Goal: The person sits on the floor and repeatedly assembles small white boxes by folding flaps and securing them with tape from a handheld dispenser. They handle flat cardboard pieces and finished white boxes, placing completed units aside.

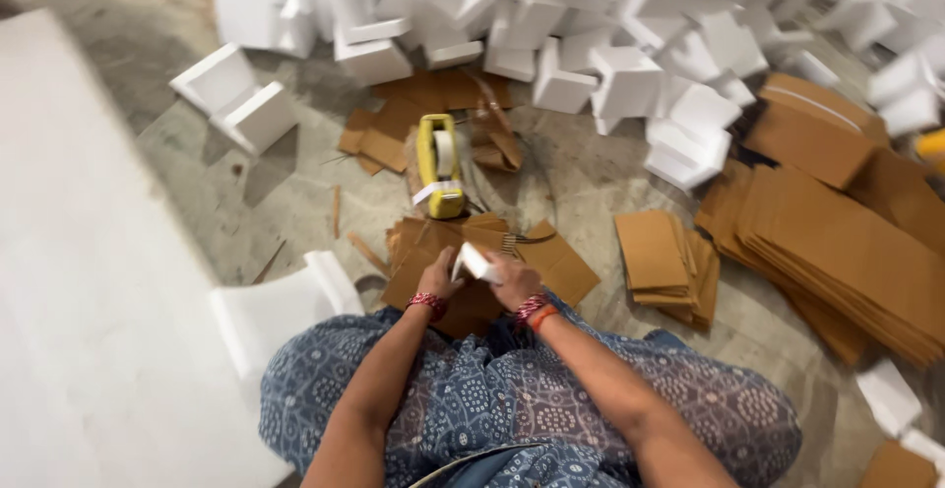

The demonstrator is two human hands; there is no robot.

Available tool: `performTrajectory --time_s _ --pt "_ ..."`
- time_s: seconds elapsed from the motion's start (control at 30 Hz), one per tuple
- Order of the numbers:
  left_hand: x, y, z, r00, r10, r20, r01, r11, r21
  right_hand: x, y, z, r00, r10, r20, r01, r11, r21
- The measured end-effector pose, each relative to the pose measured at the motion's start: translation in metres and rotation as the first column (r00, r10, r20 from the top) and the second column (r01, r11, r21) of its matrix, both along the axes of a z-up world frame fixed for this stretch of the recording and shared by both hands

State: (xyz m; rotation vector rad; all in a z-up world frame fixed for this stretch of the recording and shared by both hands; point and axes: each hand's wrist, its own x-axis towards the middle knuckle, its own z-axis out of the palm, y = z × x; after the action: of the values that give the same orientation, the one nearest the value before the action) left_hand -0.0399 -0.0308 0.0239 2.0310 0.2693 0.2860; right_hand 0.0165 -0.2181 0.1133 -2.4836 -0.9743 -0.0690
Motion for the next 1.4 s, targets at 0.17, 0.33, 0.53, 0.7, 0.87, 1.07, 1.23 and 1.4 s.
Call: performTrajectory --time_s 0.17,0.33,0.53,0.7,0.87,1.07,1.23,1.4 --pt "-0.004 0.015 0.029 0.933 0.03 -0.359 -0.113 0.97 -0.214 0.024 -0.005 0.01 0.964 -0.265 -0.028 0.266 0.962 0.056" --pt "-0.006 0.018 0.05 0.951 0.135 -0.277 -0.249 0.864 -0.437 0.034 -0.01 -0.003 0.868 -0.442 -0.226 0.489 0.84 0.234" --pt "-0.003 0.013 0.065 0.922 0.102 -0.375 -0.146 0.985 -0.091 0.029 -0.011 -0.016 0.792 -0.255 -0.555 0.493 0.804 0.333" --pt "0.015 0.034 0.084 0.963 -0.017 -0.268 0.104 0.944 0.314 0.043 -0.017 -0.008 0.839 -0.209 -0.503 0.394 0.871 0.294" --pt "0.03 0.033 0.076 0.975 -0.047 -0.218 0.182 0.737 0.651 0.069 0.01 -0.004 0.98 0.032 -0.197 0.019 0.968 0.251" --pt "0.037 0.03 0.033 0.997 -0.074 -0.037 0.081 0.782 0.618 0.077 0.045 -0.035 0.873 0.211 -0.44 -0.062 0.942 0.329" --pt "0.009 0.038 0.047 0.988 -0.146 -0.04 0.145 0.837 0.527 0.124 0.032 -0.059 0.746 0.229 -0.625 -0.135 0.971 0.195" --pt "0.004 0.042 0.097 0.993 -0.117 0.0 0.099 0.844 0.527 0.174 0.091 -0.069 0.819 -0.013 -0.573 0.178 0.956 0.232"
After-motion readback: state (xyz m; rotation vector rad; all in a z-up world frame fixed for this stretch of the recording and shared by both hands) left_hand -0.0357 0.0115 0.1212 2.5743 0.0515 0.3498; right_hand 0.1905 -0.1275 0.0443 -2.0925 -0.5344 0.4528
